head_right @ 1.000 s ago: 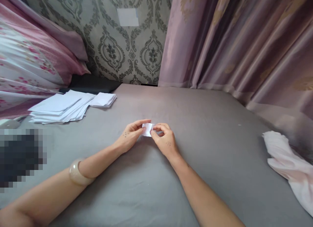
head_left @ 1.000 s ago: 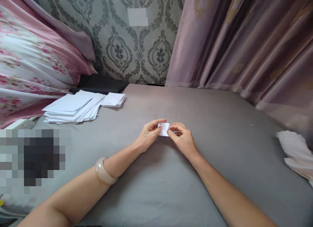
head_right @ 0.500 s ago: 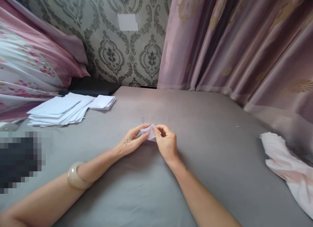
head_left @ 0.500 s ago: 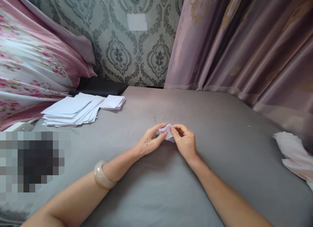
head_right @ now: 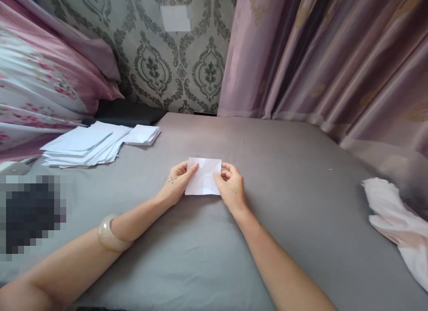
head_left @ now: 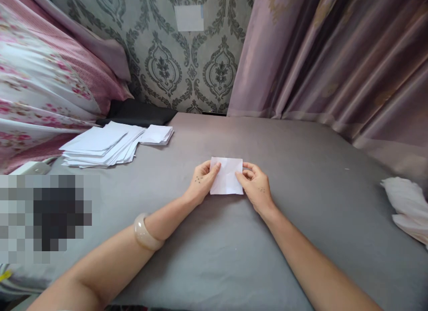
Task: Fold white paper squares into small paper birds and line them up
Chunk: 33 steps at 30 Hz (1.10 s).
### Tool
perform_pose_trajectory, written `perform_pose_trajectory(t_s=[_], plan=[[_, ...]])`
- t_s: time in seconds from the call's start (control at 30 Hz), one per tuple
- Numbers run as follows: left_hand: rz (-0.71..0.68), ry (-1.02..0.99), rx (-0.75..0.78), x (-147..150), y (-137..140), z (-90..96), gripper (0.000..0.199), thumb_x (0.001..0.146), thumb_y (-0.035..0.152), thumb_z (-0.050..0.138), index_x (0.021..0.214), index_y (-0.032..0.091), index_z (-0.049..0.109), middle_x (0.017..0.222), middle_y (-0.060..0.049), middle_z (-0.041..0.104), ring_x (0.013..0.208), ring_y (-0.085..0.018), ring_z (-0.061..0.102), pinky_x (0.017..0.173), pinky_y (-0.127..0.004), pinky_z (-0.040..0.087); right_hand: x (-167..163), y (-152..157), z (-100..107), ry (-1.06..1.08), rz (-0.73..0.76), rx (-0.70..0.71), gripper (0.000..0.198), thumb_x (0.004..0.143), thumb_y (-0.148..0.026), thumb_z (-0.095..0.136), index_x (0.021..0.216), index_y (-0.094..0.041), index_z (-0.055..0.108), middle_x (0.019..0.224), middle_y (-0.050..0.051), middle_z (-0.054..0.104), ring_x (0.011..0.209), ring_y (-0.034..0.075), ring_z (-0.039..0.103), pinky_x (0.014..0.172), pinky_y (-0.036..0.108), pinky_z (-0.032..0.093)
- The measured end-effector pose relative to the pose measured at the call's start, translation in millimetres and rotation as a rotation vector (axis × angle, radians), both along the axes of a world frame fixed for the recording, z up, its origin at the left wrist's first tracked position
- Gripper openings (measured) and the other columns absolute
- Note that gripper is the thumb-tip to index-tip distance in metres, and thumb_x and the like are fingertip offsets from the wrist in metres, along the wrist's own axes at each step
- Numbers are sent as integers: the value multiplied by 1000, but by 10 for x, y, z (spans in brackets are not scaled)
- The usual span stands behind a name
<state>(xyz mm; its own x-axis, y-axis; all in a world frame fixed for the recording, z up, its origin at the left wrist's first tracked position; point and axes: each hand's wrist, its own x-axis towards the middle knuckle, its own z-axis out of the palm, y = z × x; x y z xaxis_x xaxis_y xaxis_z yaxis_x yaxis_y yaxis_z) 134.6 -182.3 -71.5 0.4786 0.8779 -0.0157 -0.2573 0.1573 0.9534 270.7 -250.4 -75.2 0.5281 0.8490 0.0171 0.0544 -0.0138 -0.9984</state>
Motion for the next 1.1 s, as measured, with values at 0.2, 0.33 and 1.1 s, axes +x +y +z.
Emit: perform_pose_trajectory(t_s=[0.2, 0.33, 1.1], plan=[[-19, -19, -260, 20, 35, -21, 43, 54, 27, 86, 89, 11, 67, 85, -9, 71, 73, -21, 66, 70, -33, 53, 25, -8, 37, 55, 92, -20, 58, 67, -36, 73, 116, -18, 48, 79, 3, 69, 66, 17, 65, 60, 28, 50], [38, -15, -309, -10, 71, -3, 41, 57, 29, 83, 88, 10, 66, 84, -10, 71, 70, -20, 66, 69, -32, 53, 58, -20, -3, 19, 106, -84, 55, 69, -33, 71, 118, -18, 48, 79, 2, 70, 66, 15, 65, 64, 28, 50], [338, 783, 1115, -164, 376, -41, 30, 84, 30, 60, 111, 17, 58, 121, -13, 59, 115, -27, 48, 98, -43, 36, 148, -58, -132, -1025, 220, -55, 36, 76, -7, 47, 103, -19, 68, 100, 9, 59, 98, 22, 56, 88, 36, 48]])
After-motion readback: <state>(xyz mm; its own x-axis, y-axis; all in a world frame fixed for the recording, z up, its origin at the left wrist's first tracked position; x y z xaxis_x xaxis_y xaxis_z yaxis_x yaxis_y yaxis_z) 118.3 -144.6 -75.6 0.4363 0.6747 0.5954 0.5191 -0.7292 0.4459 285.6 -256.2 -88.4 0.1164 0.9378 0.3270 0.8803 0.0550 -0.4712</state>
